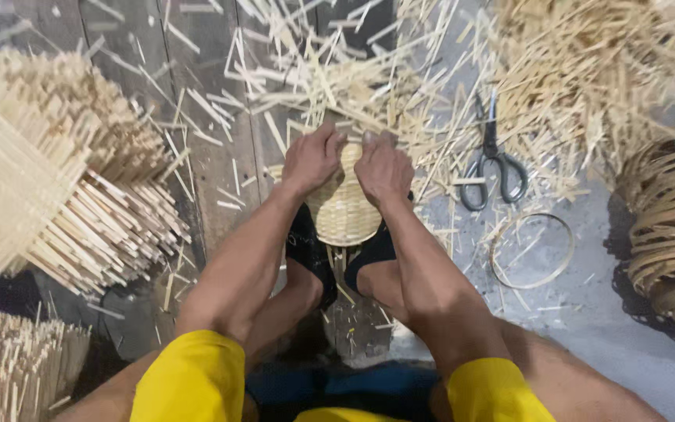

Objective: The person weaves thin bamboo strips into circular trays using a wooden base and a bamboo ring. They trim excess strips with shears and secure the edges, repeating the process for multiple units.

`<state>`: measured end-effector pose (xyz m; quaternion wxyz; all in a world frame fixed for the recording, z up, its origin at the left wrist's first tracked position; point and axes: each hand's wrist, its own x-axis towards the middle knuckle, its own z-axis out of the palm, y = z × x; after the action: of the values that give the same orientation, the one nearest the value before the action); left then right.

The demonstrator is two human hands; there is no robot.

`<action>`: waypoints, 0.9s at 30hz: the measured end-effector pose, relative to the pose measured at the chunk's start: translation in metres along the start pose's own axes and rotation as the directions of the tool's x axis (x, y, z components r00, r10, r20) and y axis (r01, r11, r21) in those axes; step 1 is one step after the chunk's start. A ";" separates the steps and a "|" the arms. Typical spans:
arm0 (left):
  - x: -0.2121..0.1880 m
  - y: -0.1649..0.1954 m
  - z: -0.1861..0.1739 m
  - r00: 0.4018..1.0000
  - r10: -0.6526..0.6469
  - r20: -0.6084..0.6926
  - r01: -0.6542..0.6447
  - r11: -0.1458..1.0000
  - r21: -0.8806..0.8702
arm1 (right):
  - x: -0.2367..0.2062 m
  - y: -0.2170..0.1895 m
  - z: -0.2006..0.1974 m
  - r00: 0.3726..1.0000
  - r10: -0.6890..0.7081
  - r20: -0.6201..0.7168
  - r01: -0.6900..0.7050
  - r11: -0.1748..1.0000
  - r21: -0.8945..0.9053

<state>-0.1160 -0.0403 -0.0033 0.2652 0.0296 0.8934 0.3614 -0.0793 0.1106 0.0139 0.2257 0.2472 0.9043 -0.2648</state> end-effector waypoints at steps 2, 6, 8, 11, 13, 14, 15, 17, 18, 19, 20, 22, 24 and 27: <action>0.000 0.001 -0.001 1.000 0.019 -0.012 -0.018 1.000 0.008 | 0.000 -0.002 -0.003 0.999 -0.051 -0.003 0.051 0.999 -0.002; -0.001 -0.008 0.002 0.998 -0.044 -0.039 0.041 0.996 -0.081 | 0.000 -0.011 0.004 0.810 -0.497 -0.311 0.468 0.868 -0.166; -0.004 -0.015 0.007 0.984 0.019 -0.178 -0.052 0.981 -0.185 | 0.001 -0.019 0.010 0.904 -0.410 0.118 0.426 0.876 -0.226; -0.022 -0.022 0.016 0.810 0.182 -0.557 -0.280 0.955 -0.095 | -0.001 -0.026 0.010 0.761 -0.631 -0.152 0.597 0.772 -0.219; -0.041 -0.020 0.023 0.787 0.005 -0.616 0.049 0.996 0.071 | 0.000 -0.030 0.002 0.790 -0.610 -0.064 0.590 0.784 -0.196; -0.053 -0.016 0.027 0.787 -0.204 -0.582 0.313 0.945 0.091 | 0.001 -0.033 -0.004 0.800 -0.600 -0.019 0.586 0.788 -0.189; -0.065 -0.012 0.033 0.761 -0.135 -0.634 0.179 0.984 0.006 | 0.004 -0.036 -0.009 0.832 -0.553 0.050 0.551 0.812 -0.192; -0.075 -0.009 0.036 0.750 -0.134 -0.648 0.098 0.991 -0.091 | 0.003 -0.042 -0.018 0.880 -0.432 0.196 0.468 0.858 -0.210; -0.076 -0.010 0.036 0.770 -0.194 -0.608 0.157 0.981 -0.115 | 0.002 -0.045 -0.021 0.880 -0.434 0.194 0.470 0.855 -0.221; -0.074 -0.012 0.035 0.785 -0.255 -0.565 0.217 0.967 -0.135 | 0.000 -0.049 -0.024 0.879 -0.435 0.195 0.472 0.851 -0.229; -0.072 -0.015 0.034 0.795 -0.278 -0.539 0.234 0.960 -0.151 | -0.001 -0.053 -0.026 0.876 -0.439 0.197 0.477 0.846 -0.237; -0.059 -0.025 0.030 0.822 -0.295 -0.487 0.246 0.955 -0.163 | -0.006 -0.061 -0.030 0.883 -0.425 0.199 0.465 0.851 -0.245; -0.051 -0.034 0.032 0.788 -0.353 -0.504 0.274 0.935 -0.225 | -0.009 -0.069 -0.035 0.898 -0.373 0.231 0.428 0.862 -0.272; -0.044 -0.045 0.034 0.762 -0.417 -0.495 0.281 0.902 -0.327 | -0.014 -0.076 -0.040 0.917 -0.239 0.318 0.343 0.881 -0.327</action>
<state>-0.0553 -0.0622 -0.0338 0.0594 -0.2754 0.8718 0.4006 -0.1230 0.0732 0.0793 0.3464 0.0213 0.9260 -0.1488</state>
